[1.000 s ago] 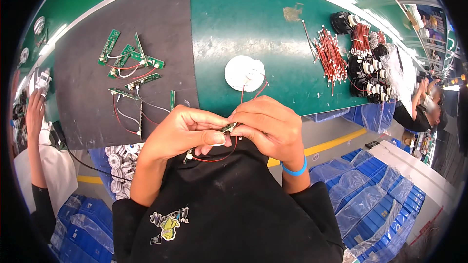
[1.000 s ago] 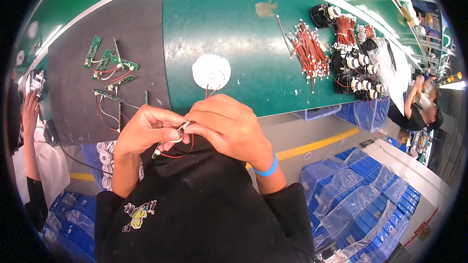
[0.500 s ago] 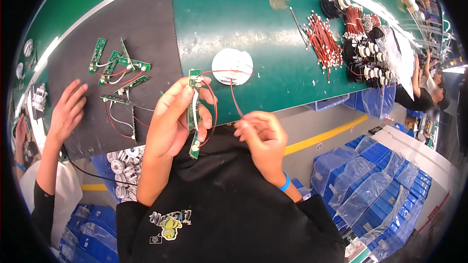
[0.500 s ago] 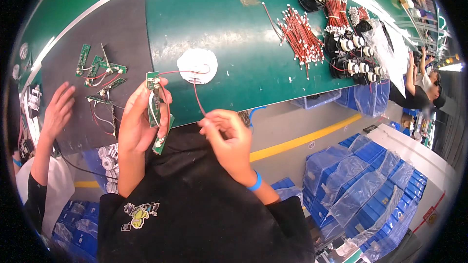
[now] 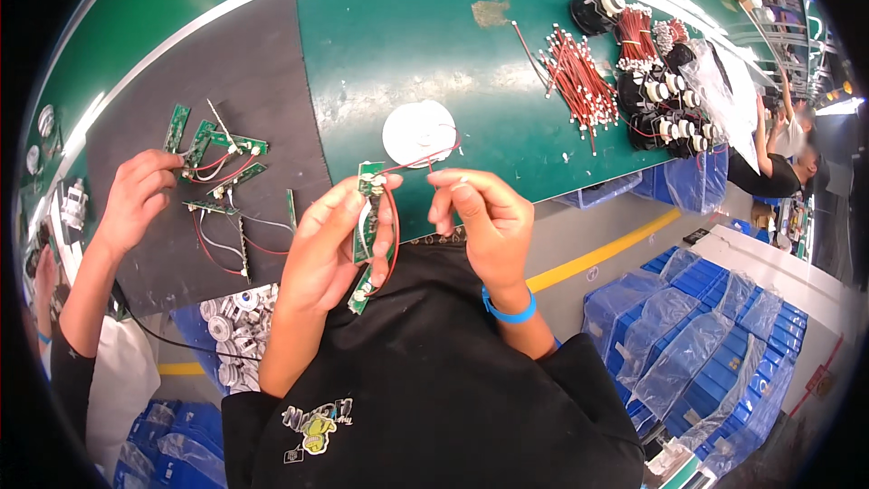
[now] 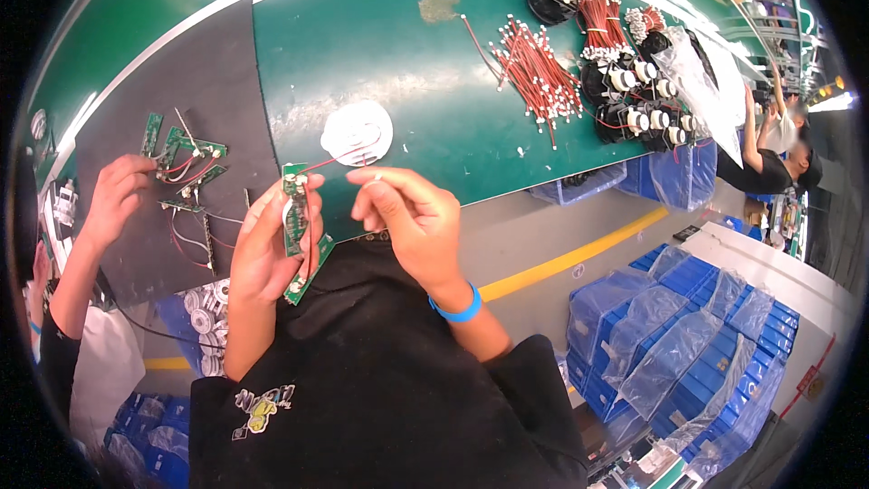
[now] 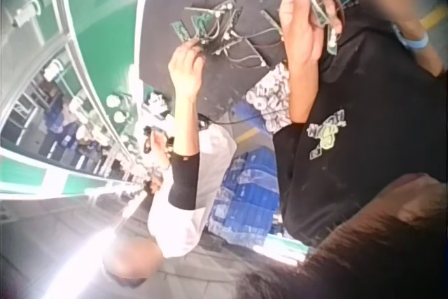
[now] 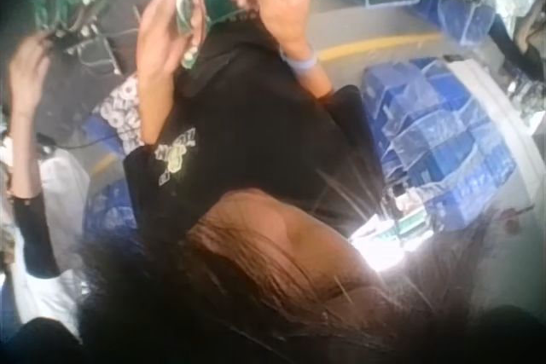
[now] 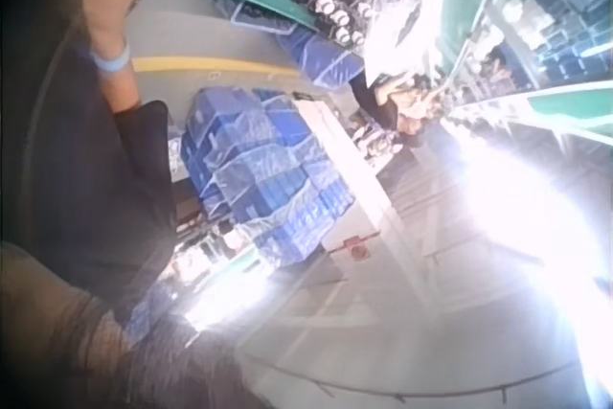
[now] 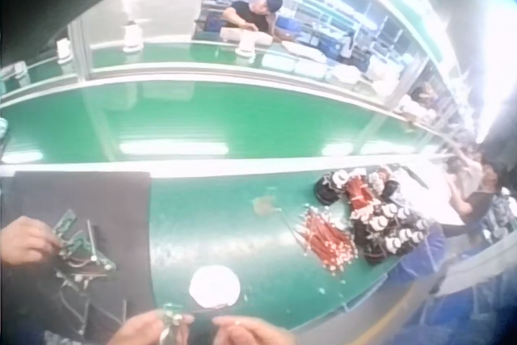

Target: Connecting circuit boards and wires to a plastic component base on a factory assembly line.

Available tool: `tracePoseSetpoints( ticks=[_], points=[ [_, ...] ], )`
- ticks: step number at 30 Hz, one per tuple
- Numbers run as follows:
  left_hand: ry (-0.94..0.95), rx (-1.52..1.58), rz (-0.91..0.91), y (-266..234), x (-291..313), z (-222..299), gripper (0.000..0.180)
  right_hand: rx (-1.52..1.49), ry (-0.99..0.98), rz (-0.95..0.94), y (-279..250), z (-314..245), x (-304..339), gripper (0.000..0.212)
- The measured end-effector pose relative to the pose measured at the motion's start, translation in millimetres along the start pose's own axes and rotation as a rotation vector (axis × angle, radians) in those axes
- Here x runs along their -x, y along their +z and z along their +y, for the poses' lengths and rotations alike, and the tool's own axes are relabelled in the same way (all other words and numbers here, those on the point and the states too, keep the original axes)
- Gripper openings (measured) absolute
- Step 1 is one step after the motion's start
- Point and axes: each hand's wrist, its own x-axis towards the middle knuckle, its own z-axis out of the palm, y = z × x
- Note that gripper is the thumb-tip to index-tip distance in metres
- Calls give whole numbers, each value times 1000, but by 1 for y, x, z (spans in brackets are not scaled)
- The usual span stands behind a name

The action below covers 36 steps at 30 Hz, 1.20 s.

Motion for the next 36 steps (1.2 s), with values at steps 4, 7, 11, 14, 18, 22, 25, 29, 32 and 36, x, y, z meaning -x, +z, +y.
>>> tracePoseSetpoints(
  ticks=[4, 7, 11, 14, 18, 22, 25, 29, 32, 36],
  points=[
    [-37, -60, 6, 3, -1, 0, 35, 704, -258, -230, 5, -3, -4, 13],
    [-31, -186, 55, 0, -1, 2, 34, 930, -482, -346, 8, -5, -7, 14],
    [-6, -303, 71, 0, 2, 3, 35, 955, -476, -376, 15, -8, -8, 17],
    [13, -299, 63, -1, 3, 1, 36, 934, -378, -394, 18, -12, -6, 19],
    [45, -336, 69, -2, 3, -3, 36, 892, -367, -339, 18, -8, -3, 16],
    [40, -360, 68, -1, 5, -6, 35, 902, -426, -288, 17, -6, -3, 14],
    [46, -365, 99, -2, 7, -7, 34, 940, -423, -321, 17, -10, -6, 16],
    [53, -374, 105, -5, 8, -6, 33, 911, -463, -310, 16, -9, -10, 13],
    [42, -359, 115, -6, 9, -7, 33, 860, -455, -291, 16, -7, -10, 13],
    [14, -371, 157, -2, 8, -6, 33, 830, -368, -295, 15, -7, -10, 12]
  ],
)
